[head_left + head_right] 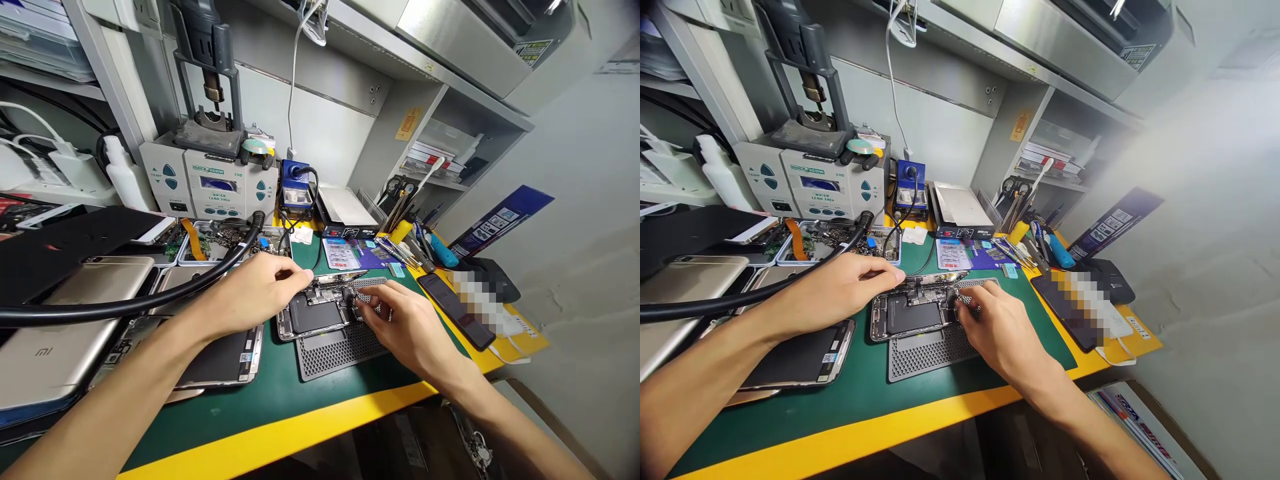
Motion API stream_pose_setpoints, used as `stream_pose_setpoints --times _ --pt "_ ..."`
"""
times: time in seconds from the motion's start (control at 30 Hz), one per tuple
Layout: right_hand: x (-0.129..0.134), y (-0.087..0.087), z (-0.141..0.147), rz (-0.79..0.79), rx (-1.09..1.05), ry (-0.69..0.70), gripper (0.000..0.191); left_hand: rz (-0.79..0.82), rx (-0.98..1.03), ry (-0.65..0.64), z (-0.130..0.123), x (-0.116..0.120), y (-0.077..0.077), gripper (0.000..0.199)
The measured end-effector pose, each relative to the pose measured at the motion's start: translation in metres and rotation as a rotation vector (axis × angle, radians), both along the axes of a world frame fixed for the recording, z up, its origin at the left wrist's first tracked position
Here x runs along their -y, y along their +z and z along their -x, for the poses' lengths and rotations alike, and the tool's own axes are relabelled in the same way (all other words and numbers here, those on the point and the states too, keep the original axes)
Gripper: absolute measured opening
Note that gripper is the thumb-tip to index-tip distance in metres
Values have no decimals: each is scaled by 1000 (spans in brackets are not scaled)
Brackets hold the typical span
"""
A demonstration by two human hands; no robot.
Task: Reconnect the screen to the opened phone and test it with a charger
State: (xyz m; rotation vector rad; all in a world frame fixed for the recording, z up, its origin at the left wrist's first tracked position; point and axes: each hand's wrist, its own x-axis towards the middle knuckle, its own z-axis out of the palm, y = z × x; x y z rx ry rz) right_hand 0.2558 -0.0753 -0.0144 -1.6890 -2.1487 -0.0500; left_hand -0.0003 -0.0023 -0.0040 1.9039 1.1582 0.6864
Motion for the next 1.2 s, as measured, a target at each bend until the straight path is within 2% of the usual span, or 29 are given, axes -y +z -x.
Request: stream_pose_setpoints --times 0.13,0.33,0.57,0.83,1.07,1.2 --pt "0 -6 0 -29 172 87 25 -2 -40 -36 -1 0 1 41" --pt "-4 -1 9 68 412 95 31 -7 -65 -48 -1 -1 1 43" --pt "-6 2 10 62 604 140 40 19 -82 -52 0 1 2 43" --pt "-3 -1 7 19 598 153 48 51 -88 -61 -1 1 2 45" --pt "-4 0 10 123 560 121 48 61 -86 -61 0 1 2 44" --pt "-7 0 10 133 563 142 46 71 -83 -60 0 2 3 44"
